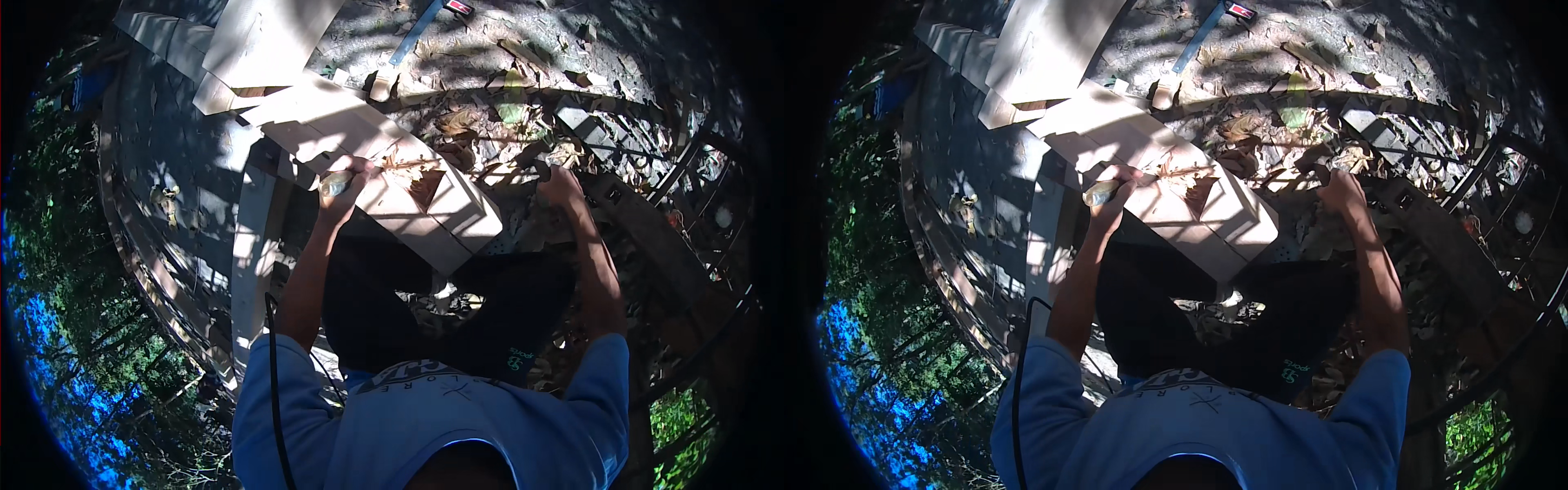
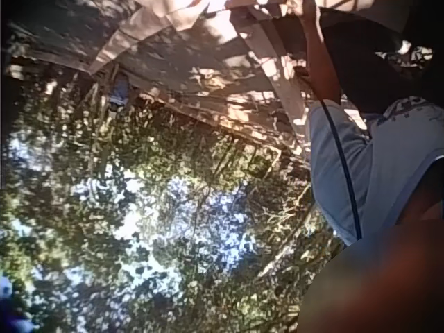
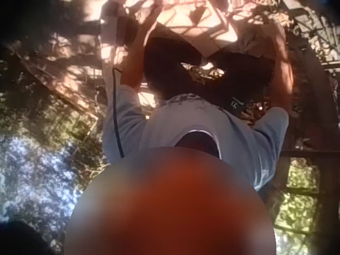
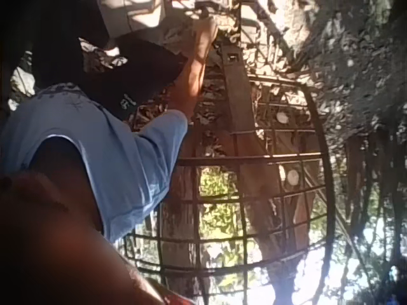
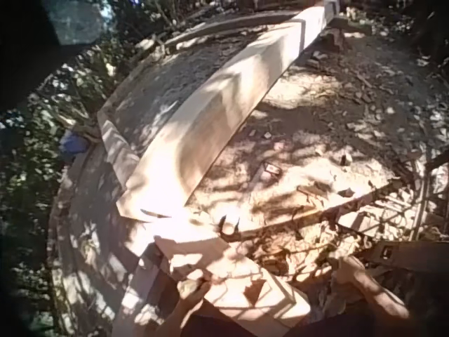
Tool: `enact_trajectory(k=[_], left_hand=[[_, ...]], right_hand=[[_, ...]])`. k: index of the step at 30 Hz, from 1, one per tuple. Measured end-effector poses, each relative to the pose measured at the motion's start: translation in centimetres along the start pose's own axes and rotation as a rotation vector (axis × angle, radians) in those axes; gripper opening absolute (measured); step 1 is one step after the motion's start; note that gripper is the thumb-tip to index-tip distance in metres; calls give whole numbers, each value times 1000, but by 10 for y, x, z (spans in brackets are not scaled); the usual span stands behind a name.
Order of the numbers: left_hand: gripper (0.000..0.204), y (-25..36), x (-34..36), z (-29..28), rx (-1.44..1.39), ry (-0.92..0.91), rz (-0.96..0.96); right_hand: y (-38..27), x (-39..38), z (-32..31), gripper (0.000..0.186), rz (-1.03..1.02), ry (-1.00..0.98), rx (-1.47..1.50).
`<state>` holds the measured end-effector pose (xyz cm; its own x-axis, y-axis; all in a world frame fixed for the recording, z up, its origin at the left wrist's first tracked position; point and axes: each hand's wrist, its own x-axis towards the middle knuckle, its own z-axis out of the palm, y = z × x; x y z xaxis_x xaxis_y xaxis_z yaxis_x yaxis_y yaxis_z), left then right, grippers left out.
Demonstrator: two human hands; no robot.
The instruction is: Chisel a groove into a wooden beam using a hammer and chisel.
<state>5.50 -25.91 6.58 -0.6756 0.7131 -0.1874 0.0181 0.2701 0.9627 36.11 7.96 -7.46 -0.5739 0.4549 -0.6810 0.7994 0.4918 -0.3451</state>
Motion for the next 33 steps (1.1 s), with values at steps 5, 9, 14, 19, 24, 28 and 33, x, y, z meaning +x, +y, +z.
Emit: enact_trajectory(k=[5,9,14,19,24,28,33], left_hand=[[3,-20,9,3,-7,62,75],[10,-21,7,2,-71,64,50],[27,0,-25,58,-261,-89,144],[50,18,-33,86,377,-477,407],[64,62,-29,6,-232,49,440],[66,98,-22,-27,-224,342,448],[35,110,-2,-22,-59,375,526]], right_hand=[[-36,71,-5,51,-109,35,-290],[-67,96,17,45,-183,35,-409],[-84,112,38,35,-78,-13,-433],[-84,122,42,37,22,7,-389],[-81,122,43,43,-7,8,-408],[-84,130,42,44,12,-53,-481],[-85,145,42,38,163,-24,-459]])
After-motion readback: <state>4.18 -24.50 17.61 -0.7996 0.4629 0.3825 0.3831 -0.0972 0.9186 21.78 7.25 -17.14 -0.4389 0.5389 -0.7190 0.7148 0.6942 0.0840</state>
